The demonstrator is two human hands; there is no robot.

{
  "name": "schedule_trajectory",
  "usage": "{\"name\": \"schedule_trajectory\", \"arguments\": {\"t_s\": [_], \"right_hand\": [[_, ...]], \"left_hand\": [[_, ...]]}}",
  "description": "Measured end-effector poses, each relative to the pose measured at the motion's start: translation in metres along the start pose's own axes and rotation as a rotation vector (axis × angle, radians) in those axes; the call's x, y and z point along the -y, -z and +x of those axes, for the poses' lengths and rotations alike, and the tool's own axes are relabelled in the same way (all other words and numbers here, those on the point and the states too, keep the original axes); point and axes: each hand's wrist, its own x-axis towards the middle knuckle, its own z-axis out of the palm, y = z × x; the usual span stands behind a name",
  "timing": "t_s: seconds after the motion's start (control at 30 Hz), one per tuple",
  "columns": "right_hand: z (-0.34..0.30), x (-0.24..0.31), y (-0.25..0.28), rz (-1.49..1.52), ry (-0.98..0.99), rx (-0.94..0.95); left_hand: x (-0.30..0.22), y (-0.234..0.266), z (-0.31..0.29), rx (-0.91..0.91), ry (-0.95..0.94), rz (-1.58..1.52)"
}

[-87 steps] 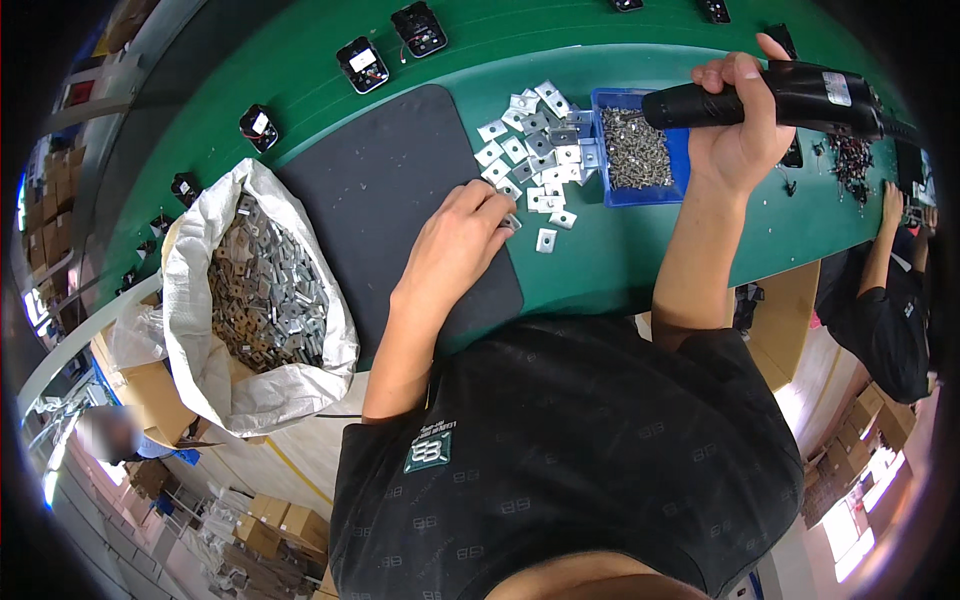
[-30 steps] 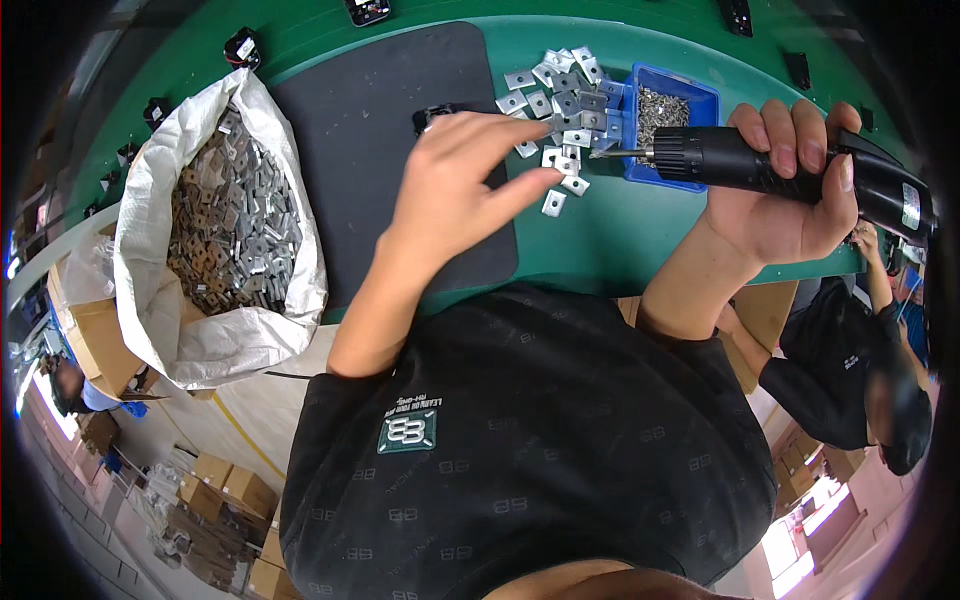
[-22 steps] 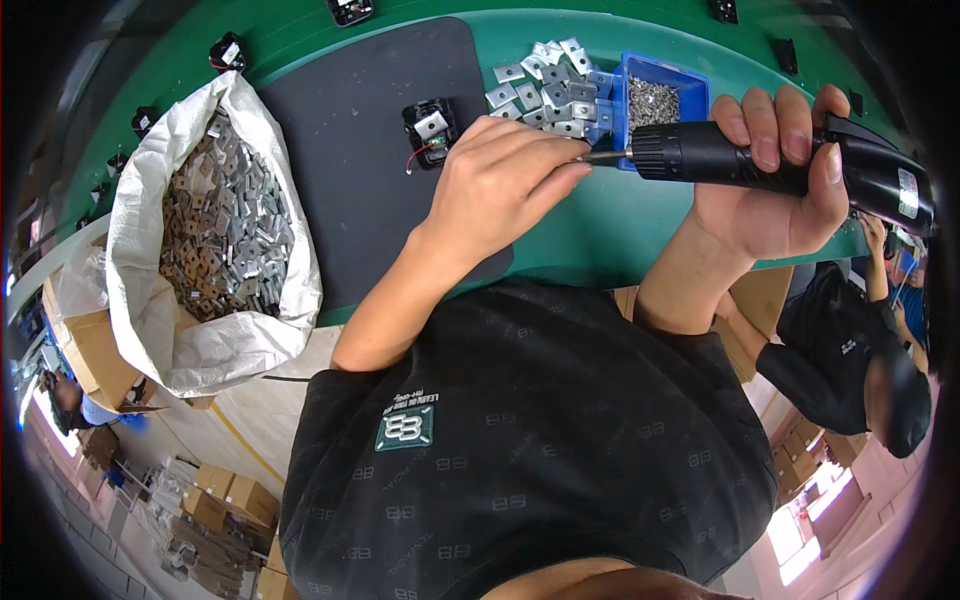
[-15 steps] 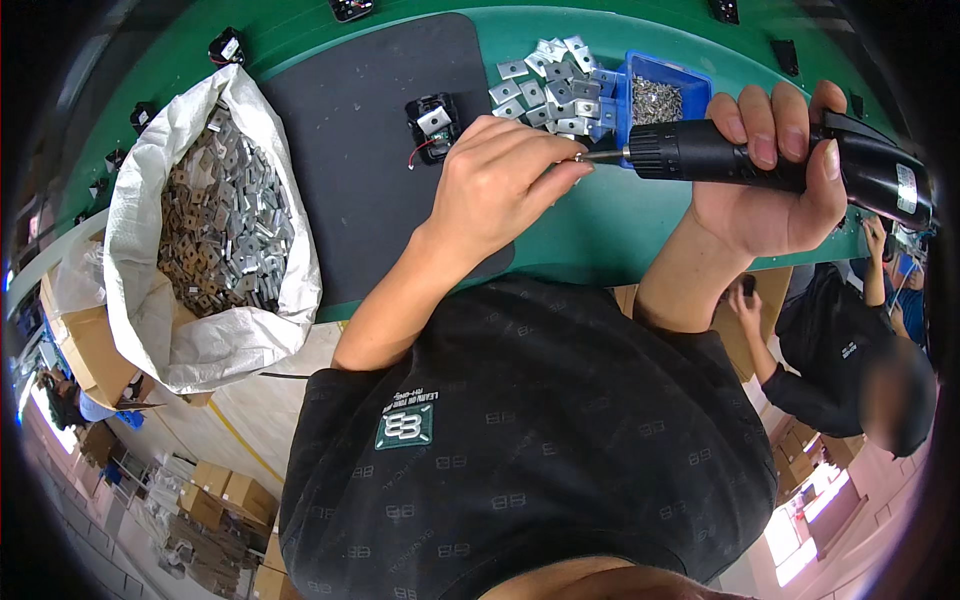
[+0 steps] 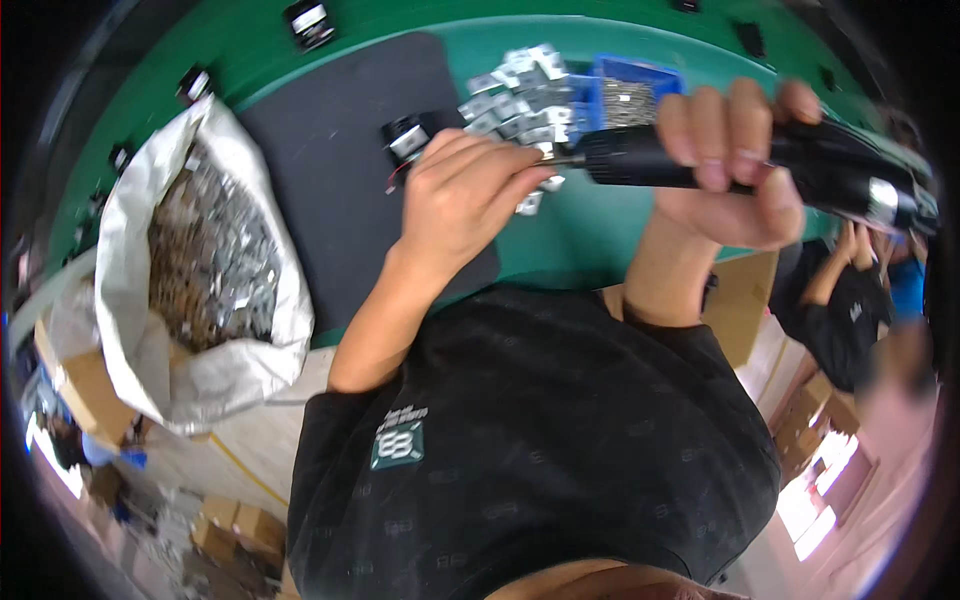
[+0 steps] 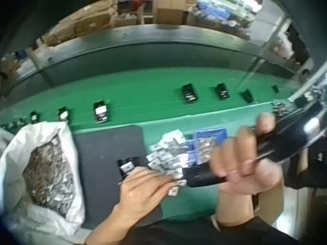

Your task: Assemble electronic components by picking parts and using an electric screwdriver to secure them.

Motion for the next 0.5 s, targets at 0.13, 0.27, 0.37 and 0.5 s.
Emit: {"name": "schedule_trajectory", "arguments": {"t_s": [0.13,0.27,0.37,0.5], "right_hand": [[0.002,-0.02,0.002,0.044,-0.005,0.012],[0.005,-0.025,0.003,0.046,-0.016,0.056],[0.005,-0.024,-0.001,0.031,-0.019,0.049],[0.006,-0.03,-0.008,-0.023,-0.052,-0.01]], "left_hand": [[-0.005,0.014,-0.003,0.057,0.124,0.024],[-0.003,0.017,-0.008,0.036,0.122,-0.009],[-0.001,0.015,-0.007,0.024,0.105,-0.037],[-0.001,0.019,-0.009,-0.004,0.141,-0.055]]}}
